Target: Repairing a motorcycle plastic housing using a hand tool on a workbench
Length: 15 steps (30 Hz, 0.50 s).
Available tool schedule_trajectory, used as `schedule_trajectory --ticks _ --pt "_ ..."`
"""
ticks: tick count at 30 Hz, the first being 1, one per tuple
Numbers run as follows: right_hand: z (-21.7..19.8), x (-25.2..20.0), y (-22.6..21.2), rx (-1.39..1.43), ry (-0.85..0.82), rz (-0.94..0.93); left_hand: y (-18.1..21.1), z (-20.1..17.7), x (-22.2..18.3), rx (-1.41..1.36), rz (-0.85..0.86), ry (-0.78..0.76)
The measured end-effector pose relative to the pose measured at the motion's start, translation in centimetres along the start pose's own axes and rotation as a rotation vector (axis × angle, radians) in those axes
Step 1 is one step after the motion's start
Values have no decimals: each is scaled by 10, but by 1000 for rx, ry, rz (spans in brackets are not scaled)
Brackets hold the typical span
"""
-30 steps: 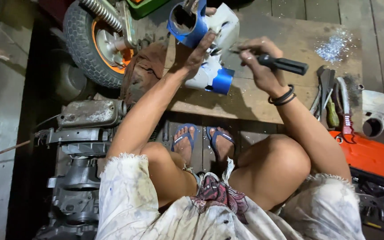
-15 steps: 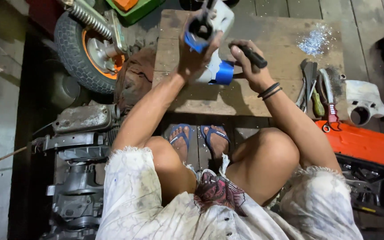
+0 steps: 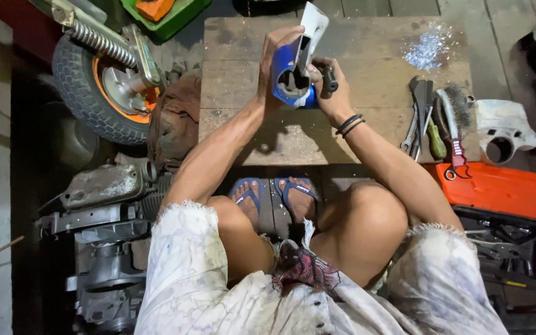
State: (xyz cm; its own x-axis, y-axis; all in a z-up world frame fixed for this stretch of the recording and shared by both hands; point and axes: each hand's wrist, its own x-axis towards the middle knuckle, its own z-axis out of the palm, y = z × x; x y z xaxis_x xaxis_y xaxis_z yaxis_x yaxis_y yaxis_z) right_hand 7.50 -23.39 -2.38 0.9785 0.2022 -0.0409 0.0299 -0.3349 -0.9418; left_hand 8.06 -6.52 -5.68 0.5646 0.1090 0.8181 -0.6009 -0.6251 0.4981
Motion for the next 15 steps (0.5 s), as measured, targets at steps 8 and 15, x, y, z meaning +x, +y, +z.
schedule_trajectory --ticks 8,15 --pt "20 13 32 336 59 -360 -19 -19 -3 133 -102 -169" --pt "27 7 40 264 74 -359 75 -149 28 169 -689 -569"
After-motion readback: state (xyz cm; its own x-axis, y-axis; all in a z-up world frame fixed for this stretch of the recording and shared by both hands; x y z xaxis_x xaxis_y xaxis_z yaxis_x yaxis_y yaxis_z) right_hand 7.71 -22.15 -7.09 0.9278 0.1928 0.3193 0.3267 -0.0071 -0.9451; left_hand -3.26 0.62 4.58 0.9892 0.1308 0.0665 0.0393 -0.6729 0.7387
